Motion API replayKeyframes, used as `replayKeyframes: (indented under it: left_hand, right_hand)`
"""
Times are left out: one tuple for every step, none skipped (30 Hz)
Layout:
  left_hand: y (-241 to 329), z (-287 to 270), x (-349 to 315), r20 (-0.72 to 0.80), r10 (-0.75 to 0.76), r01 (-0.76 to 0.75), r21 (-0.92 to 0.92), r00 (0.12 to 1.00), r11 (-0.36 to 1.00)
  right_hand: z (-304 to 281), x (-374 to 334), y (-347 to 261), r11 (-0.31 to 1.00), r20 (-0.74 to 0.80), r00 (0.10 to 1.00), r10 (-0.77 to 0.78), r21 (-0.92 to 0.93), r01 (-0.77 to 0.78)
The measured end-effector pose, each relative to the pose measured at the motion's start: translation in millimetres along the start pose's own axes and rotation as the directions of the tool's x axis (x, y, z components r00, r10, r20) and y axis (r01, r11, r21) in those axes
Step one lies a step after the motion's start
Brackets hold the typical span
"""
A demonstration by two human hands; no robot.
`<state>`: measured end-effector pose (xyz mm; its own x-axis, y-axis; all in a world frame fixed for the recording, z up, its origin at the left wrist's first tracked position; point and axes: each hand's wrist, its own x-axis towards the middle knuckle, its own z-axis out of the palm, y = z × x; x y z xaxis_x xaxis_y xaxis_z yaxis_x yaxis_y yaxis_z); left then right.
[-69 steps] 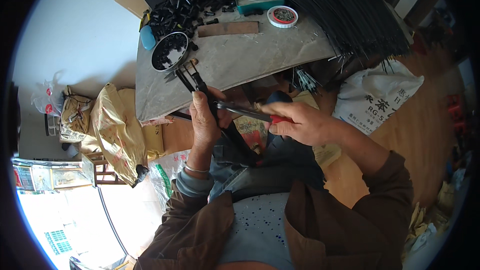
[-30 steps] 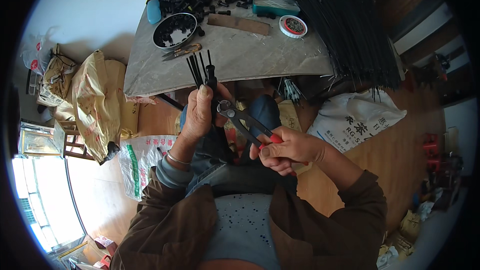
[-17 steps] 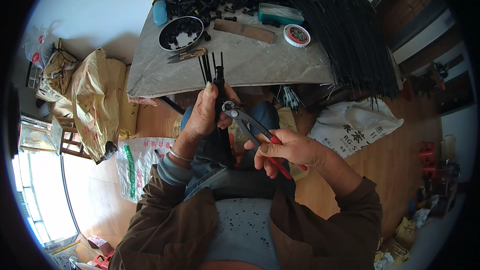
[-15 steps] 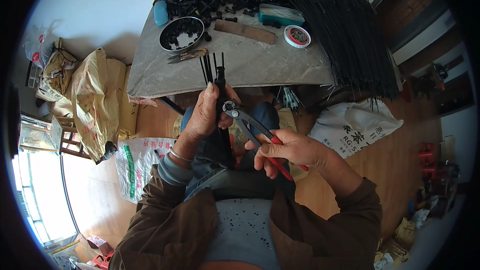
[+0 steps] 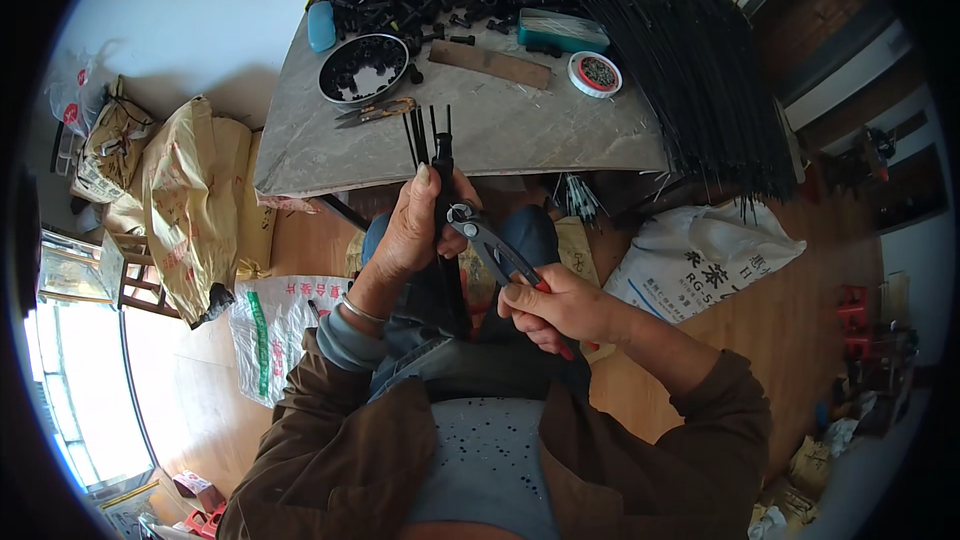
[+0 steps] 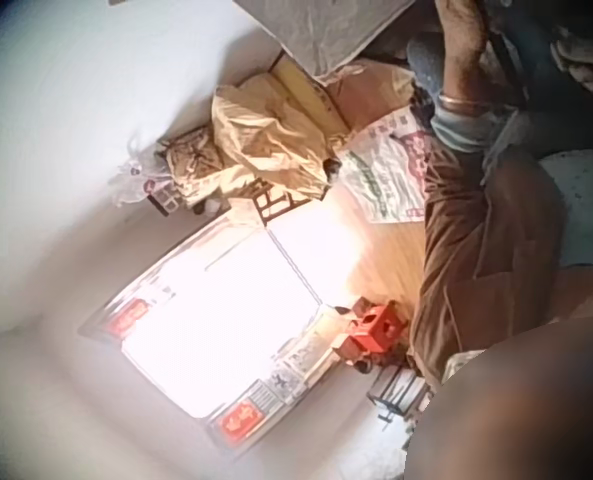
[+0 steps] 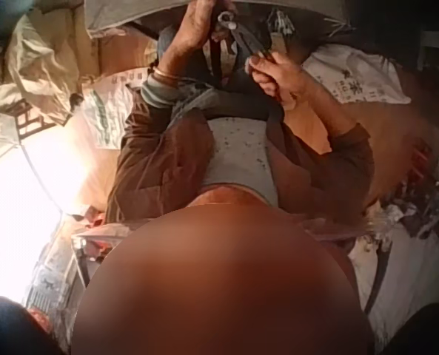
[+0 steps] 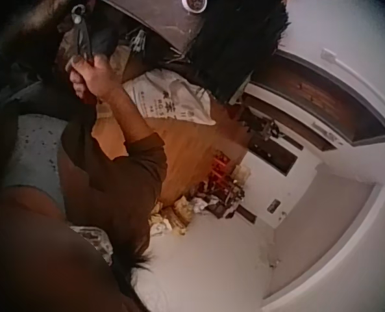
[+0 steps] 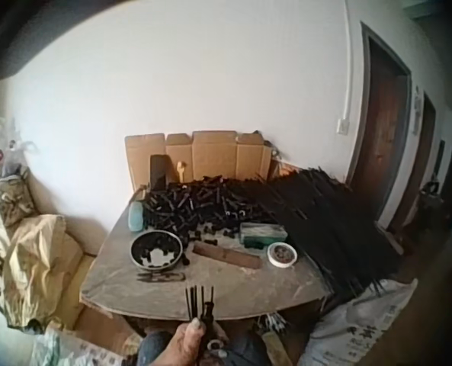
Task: The person is bundling black wires or rods and trimming them to length using pliers.
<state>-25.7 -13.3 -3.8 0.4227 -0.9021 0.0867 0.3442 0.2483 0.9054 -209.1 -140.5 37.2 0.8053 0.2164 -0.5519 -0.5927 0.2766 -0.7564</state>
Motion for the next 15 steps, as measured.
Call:
replayKeyframes:
  left_hand:
    - [0, 1, 1, -0.016, -0.016, 0.016, 0.008, 1.000, 1.000]
    - [1, 1, 1, -0.008, -0.020, 0.020, 0.010, 1.000, 1.000]
    - [1, 1, 1, -0.042, -0.024, 0.025, 0.026, 0.999, 0.999]
    - [2, 2, 2, -0.074, -0.027, 0.030, 0.043, 0.997, 0.999]
    - [1, 4, 2, -0.142, 0.000, 0.015, 0.106, 0.990, 0.994]
    - [0, 6, 4, -0.203, 0.040, -0.005, 0.172, 0.978, 0.985]
    - [-4, 6, 5, -0.264, 0.054, 0.003, 0.211, 0.963, 0.977]
    - [-11, 1, 9, -0.325, 0.136, -0.044, 0.273, 0.936, 0.961]
    - [-18, -4, 14, -0.370, 0.212, -0.086, 0.330, 0.905, 0.940]
    - [-19, -11, 19, -0.423, 0.167, -0.046, 0.282, 0.891, 0.958]
    - [-18, -16, 20, -0.434, 0.128, -0.030, 0.227, 0.892, 0.973]
    - [-17, -19, 21, -0.446, 0.090, -0.014, 0.172, 0.891, 0.985]
    - [-15, -21, 23, -0.446, 0.042, 0.017, 0.128, 0.894, 0.992]
    - [-18, -22, 27, -0.431, 0.044, 0.011, 0.125, 0.901, 0.992]
    - [-21, -23, 32, -0.426, 0.050, 0.010, 0.139, 0.903, 0.990]
  right_hand:
    - [2, 1, 1, 0.999, 0.009, 1.000, 0.027, 0.046, -0.027]
    - [5, 1, 2, 0.998, 0.003, 1.000, 0.022, 0.052, -0.022]
    - [8, 0, 2, 0.989, 0.030, 0.997, 0.066, 0.129, -0.069]
    - [11, 0, 1, 0.972, 0.059, 0.993, 0.105, 0.203, -0.115]
    - [15, 2, 5, 0.972, 0.043, 0.995, 0.095, 0.212, -0.102]
    - [16, 8, 7, 0.946, 0.092, 0.994, 0.057, 0.313, -0.083]
    - [18, 12, 9, 0.910, 0.135, 0.991, 0.010, 0.409, -0.065]
    - [18, 16, 9, 0.917, 0.116, 0.993, -0.003, 0.398, -0.044]
    - [9, 21, 11, 0.918, 0.088, 0.996, -0.022, 0.396, -0.015]
    - [-5, 29, 16, 0.936, -0.174, 0.943, -0.283, -0.263, 0.233]
    - [-12, 33, 17, 0.529, -0.203, 0.777, -0.596, -0.827, 0.189]
    - [-21, 33, -2, 0.188, -0.098, 0.593, -0.800, -0.978, 0.093]
    - [-41, 37, -16, 0.155, -0.115, 0.509, -0.853, -0.987, 0.037]
    - [-63, 42, -32, 0.129, -0.128, 0.418, -0.899, -0.991, -0.025]
    - [-80, 44, -54, 0.195, -0.254, 0.410, -0.876, -0.964, -0.180]
